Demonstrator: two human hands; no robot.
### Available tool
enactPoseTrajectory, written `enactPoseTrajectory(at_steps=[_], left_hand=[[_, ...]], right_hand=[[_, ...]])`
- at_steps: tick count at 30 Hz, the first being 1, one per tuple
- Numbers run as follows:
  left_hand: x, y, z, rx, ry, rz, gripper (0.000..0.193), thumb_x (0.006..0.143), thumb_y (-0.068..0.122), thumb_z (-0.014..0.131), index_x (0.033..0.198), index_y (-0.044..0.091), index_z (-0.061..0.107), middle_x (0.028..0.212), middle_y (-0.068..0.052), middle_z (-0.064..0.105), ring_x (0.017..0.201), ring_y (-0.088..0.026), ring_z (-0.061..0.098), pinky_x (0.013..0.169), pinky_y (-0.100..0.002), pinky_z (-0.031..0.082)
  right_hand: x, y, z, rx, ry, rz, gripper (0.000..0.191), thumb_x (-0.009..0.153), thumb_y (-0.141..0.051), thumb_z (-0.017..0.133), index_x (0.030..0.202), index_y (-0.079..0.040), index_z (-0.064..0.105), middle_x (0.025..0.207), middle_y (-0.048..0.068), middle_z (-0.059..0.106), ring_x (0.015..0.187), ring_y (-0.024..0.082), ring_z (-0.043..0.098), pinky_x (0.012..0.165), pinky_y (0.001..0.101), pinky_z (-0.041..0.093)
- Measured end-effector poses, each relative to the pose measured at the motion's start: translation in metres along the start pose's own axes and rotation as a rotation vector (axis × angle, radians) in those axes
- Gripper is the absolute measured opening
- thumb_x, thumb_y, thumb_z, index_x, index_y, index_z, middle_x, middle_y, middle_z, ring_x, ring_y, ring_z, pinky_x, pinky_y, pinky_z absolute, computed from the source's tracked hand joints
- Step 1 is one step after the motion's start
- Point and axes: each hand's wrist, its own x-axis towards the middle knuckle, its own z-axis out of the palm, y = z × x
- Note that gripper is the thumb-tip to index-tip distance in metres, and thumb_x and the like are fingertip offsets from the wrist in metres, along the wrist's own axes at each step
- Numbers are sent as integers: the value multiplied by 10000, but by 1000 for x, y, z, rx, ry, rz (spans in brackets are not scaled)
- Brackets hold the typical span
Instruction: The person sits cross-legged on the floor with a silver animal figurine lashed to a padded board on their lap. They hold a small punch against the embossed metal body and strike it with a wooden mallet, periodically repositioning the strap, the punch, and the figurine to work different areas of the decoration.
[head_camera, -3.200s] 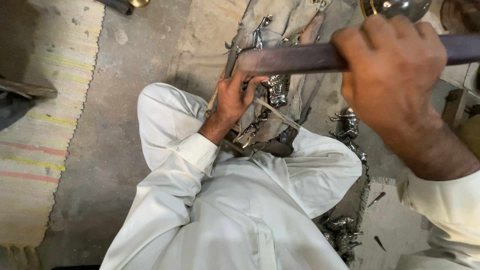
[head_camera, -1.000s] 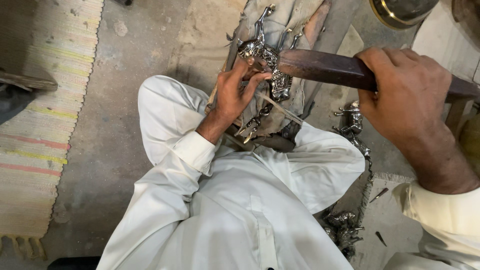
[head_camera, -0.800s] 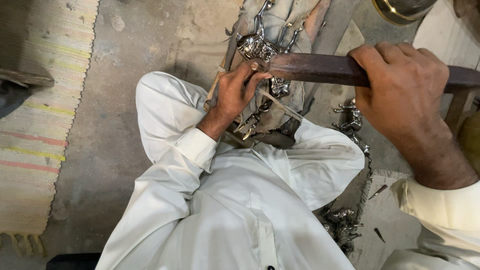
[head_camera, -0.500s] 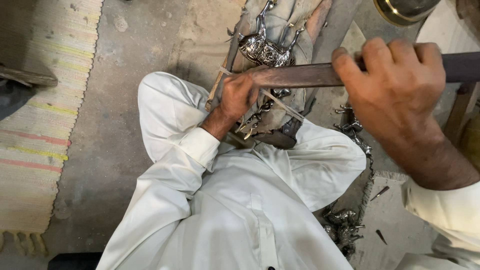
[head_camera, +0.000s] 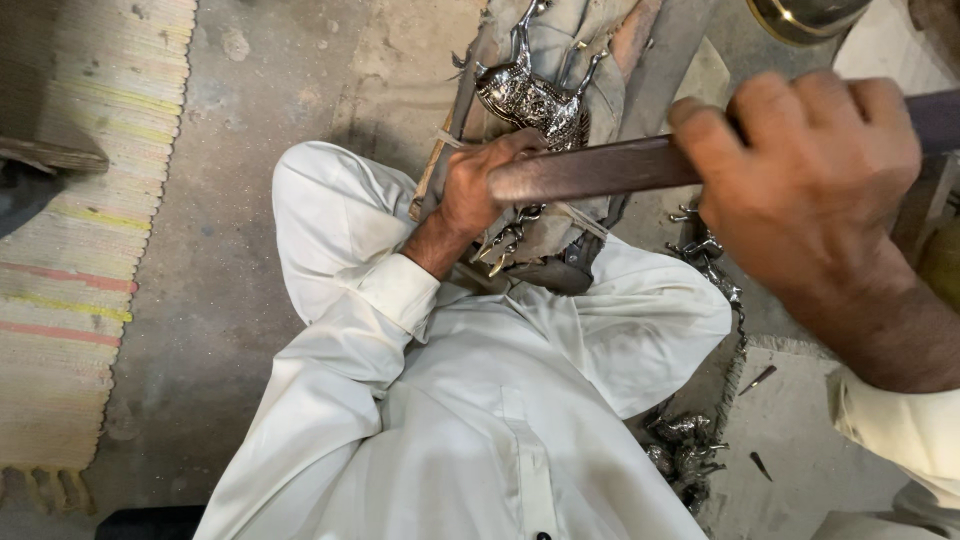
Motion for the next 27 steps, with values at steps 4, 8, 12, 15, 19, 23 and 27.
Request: enactPoseTrajectory(at_steps=[4,8,12,15,19,23,27], left_hand=[[-1,-2,-3,44,-32,-49,389,855,-66,676,1228,6,599,987,-174,745,859,-327,770,743,-414,630],[0,0,-3,52,-62,-105,357,827,-40,724,1157,-45,588,881,-202,723,787,-357,745,689,-456,604],[3,0,-4,85,1,156,360,862,-62,675,1185,-56,517,1052,-255,722,904,-383,747,792,-442,623],[7,1,-1,-10,-2,143,409,881,73,799,1196,-19,554,1048,-210,748,879,-336,767,776,-426,625],[3,0,-7,54,-98,-16,362,845,-63,700,1190,0,611,975,-179,722,899,-360,760,814,-450,628],[4,6,-4,-30,-47,-68,425,847,-58,710,1264,-25,633,1044,-206,729,918,-361,753,801,-433,622],[3,7,-9,-1,-40,47,455,822,-50,724,1261,6,620,1157,-207,743,975,-362,751,831,-420,621]], right_hand=[[-5,5,4,64,-3,19,40,994,-205,624,1004,-186,657,854,-7,454,800,172,515,742,317,359],[-8,13,2,233,-54,85,220,908,-178,627,1115,-167,699,902,18,495,811,208,524,753,341,373],[-5,6,4,90,43,-7,101,962,-195,654,1057,-180,684,868,-5,474,786,178,515,746,325,371],[-5,8,5,175,46,9,132,918,-191,680,1047,-172,701,882,4,504,805,197,544,737,341,379],[-1,3,1,-1,-6,-19,124,1039,-235,710,946,-183,647,849,-1,476,770,174,524,749,333,387],[-5,12,-2,163,-47,47,144,894,-178,667,1037,-167,681,882,11,486,820,203,541,752,337,381],[-1,4,2,108,0,16,93,926,-195,707,1018,-196,699,858,-1,489,806,191,552,753,332,397]])
